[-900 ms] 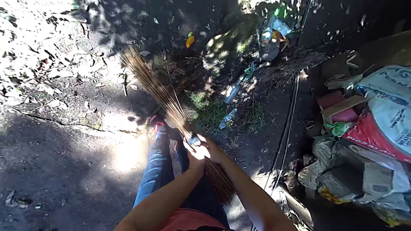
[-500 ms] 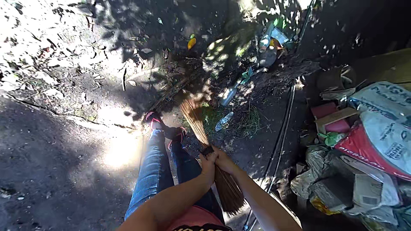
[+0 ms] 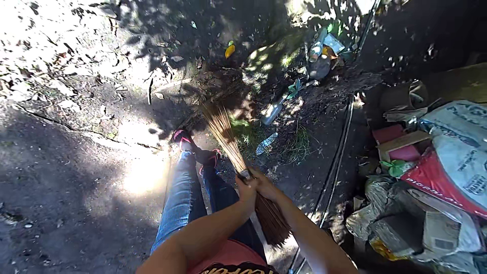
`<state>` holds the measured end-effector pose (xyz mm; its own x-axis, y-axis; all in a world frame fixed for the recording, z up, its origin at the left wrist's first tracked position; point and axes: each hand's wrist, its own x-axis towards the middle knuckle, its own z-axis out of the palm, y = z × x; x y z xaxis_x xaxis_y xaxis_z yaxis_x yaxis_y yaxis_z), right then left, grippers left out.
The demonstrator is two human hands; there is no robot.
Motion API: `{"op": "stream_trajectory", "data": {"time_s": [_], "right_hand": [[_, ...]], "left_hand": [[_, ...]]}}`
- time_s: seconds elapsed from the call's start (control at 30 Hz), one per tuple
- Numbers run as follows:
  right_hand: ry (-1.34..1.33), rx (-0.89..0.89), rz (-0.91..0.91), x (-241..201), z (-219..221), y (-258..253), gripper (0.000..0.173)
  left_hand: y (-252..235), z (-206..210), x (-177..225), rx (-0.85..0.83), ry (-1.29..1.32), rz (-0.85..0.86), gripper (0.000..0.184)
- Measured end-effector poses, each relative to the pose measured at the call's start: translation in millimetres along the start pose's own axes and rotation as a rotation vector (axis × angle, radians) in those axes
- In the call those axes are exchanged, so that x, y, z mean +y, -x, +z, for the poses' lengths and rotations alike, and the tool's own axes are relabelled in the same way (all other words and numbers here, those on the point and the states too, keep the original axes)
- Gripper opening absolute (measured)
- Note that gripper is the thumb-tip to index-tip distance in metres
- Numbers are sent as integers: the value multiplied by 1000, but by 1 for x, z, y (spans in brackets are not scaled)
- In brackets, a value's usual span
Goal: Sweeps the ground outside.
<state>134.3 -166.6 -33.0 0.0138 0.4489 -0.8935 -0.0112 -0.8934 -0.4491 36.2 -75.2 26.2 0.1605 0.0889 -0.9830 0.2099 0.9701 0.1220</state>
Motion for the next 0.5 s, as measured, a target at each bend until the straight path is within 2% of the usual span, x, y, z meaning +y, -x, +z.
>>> {"op": "stream_trajectory", "data": {"time_s": [0.07, 0.13, 0.2, 0.27, 0.3, 0.33, 0.37, 0.43, 0.5], "right_hand": [[-50, -7, -24, 8, 0, 36, 78], [-78, 68, 1, 7, 6, 56, 85], [-113, 201, 75, 1, 20, 52, 86], [-101, 294, 165, -10, 35, 26, 80], [-83, 291, 192, -17, 42, 11, 74], [-74, 246, 207, -24, 46, -1, 67], [-80, 168, 202, -30, 47, -9, 61], [-93, 10, 121, -34, 51, -10, 58], [-59, -43, -14, -34, 52, -5, 61]], "left_hand": [[20, 2, -19, -34, 24, 7, 95], [29, 1, -23, -120, 55, 6, 98], [23, -8, -15, -209, 17, -24, 88], [9, -23, 0, -247, -55, -45, 71], [4, -31, 7, -223, -67, -38, 60], [0, -34, 10, -136, -47, -6, 46], [-2, -36, 11, -40, -11, 18, 41], [2, -43, 6, 79, 18, 43, 56], [5, -52, -4, 64, -19, 128, 82]]}}
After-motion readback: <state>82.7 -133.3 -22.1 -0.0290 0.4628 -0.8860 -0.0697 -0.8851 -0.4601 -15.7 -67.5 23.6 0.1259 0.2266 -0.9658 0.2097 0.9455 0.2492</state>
